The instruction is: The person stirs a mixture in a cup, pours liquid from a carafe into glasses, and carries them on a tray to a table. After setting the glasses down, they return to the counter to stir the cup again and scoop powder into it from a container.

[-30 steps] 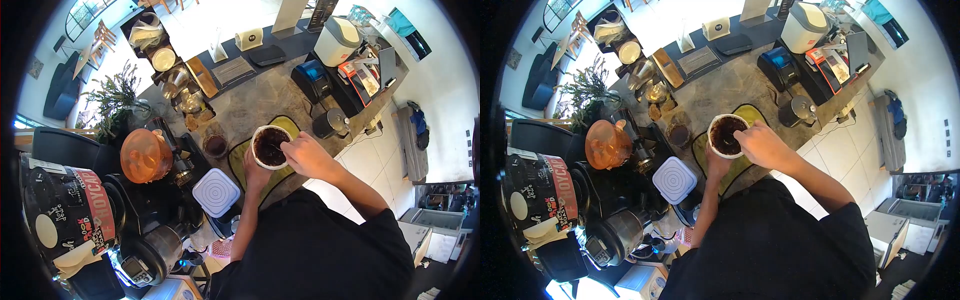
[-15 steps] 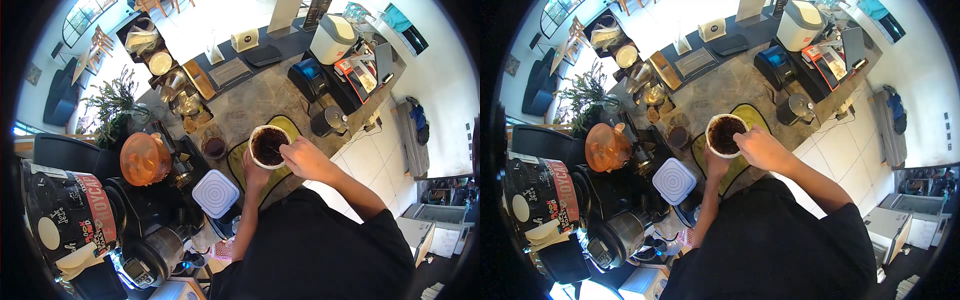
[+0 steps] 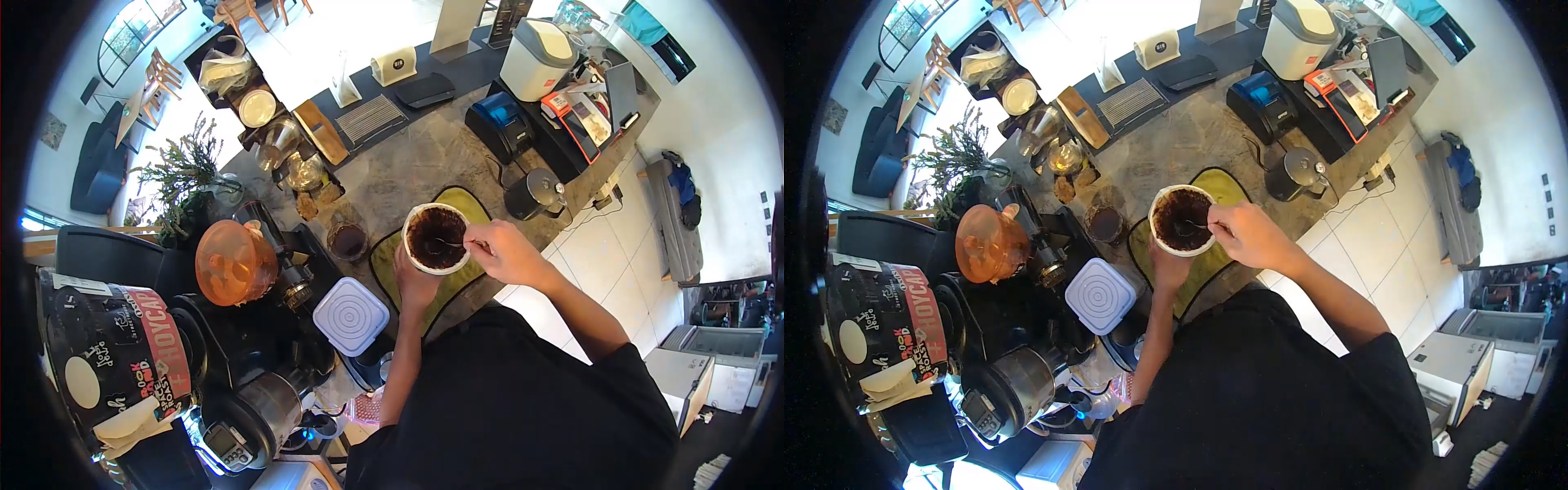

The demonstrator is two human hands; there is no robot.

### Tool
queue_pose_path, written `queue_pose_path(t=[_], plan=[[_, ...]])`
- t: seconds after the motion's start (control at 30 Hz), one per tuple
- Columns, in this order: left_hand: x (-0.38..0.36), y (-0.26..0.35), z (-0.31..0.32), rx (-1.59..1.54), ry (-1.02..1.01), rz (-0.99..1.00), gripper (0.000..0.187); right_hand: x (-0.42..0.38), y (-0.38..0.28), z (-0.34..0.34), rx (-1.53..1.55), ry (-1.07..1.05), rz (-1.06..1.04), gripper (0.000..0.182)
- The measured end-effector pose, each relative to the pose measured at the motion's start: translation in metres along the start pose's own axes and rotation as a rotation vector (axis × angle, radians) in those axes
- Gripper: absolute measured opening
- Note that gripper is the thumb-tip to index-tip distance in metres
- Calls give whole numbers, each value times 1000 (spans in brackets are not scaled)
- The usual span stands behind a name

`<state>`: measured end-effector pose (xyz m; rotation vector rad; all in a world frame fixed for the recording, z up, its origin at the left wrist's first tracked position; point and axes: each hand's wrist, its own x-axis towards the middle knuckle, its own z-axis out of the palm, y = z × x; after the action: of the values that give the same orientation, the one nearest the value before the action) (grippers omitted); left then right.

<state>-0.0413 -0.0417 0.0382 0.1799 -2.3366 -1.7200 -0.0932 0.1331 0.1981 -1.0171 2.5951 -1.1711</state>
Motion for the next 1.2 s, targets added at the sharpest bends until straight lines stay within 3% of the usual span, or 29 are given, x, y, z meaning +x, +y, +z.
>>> queue_pose_path(t=[0.17, 0.27, 0.57, 0.8, 0.97, 1.1, 1.2], plan=[[-1, 5, -1, -27, 4, -21, 71, -6, -6, -11, 170, -36, 256, 4], [-2, 7, -4, 56, -1, 52, 69, -13, 4, -7, 306, 7, 272, 7], [-3, -1, -1, 31, 2, 14, 71, -24, 3, -11, 422, -4, 394, 13], [-2, 1, -2, 9, -2, 22, 71, -38, -7, -5, 491, 21, 372, 11], [-5, -2, -2, 130, 0, 43, 70, -44, -26, -10, 294, 38, 364, 11], [-4, -3, 0, 22, 16, 13, 68, -48, -35, -6, 208, 89, 273, 9], [-5, -2, -1, 100, 6, 20, 69, -51, -31, -2, 361, 109, 367, 9]])
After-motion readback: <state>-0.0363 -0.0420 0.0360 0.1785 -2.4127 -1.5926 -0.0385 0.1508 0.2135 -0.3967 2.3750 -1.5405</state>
